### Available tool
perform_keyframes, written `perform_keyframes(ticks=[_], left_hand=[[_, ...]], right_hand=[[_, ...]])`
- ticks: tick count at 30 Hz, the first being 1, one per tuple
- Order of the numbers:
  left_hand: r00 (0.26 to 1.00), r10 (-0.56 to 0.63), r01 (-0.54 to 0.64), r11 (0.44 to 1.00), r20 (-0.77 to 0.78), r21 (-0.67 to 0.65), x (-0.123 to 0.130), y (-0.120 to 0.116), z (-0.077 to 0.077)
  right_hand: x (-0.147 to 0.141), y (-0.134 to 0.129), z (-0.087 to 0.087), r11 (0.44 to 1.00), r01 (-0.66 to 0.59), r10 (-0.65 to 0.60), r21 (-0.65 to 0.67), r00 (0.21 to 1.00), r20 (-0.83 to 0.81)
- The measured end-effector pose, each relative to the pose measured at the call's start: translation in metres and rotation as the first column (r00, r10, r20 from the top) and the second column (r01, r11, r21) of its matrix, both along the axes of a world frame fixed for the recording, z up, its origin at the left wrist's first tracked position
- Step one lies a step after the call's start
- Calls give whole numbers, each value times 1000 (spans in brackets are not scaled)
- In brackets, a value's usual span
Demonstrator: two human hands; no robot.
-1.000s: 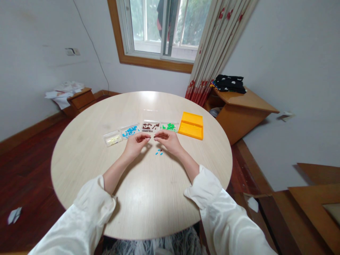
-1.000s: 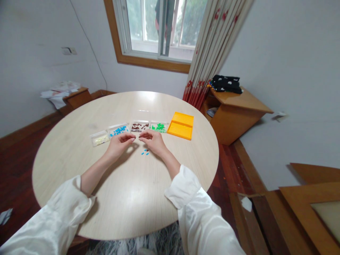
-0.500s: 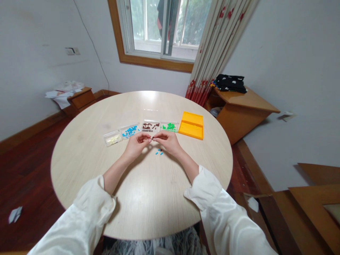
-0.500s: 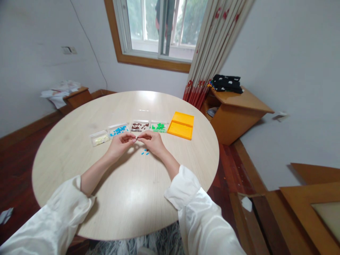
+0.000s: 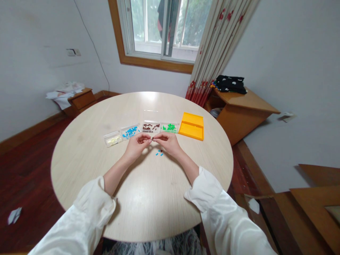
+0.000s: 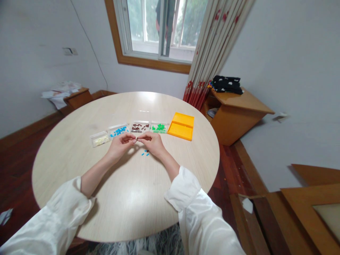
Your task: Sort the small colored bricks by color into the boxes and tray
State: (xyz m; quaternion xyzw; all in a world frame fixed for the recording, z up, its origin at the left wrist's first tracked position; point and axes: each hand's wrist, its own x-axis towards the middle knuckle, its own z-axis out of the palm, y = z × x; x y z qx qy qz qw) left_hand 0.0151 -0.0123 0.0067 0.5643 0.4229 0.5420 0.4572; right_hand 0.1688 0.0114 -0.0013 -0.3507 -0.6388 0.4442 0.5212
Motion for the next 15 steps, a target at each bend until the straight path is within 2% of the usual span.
perform_keyframes(ticks=[15], left_hand=[[1000,17,-17,1000,3,-5,-1,2,-4]], right_hand=[[-1,0,-1,1000,0,0,4,1000,-28]])
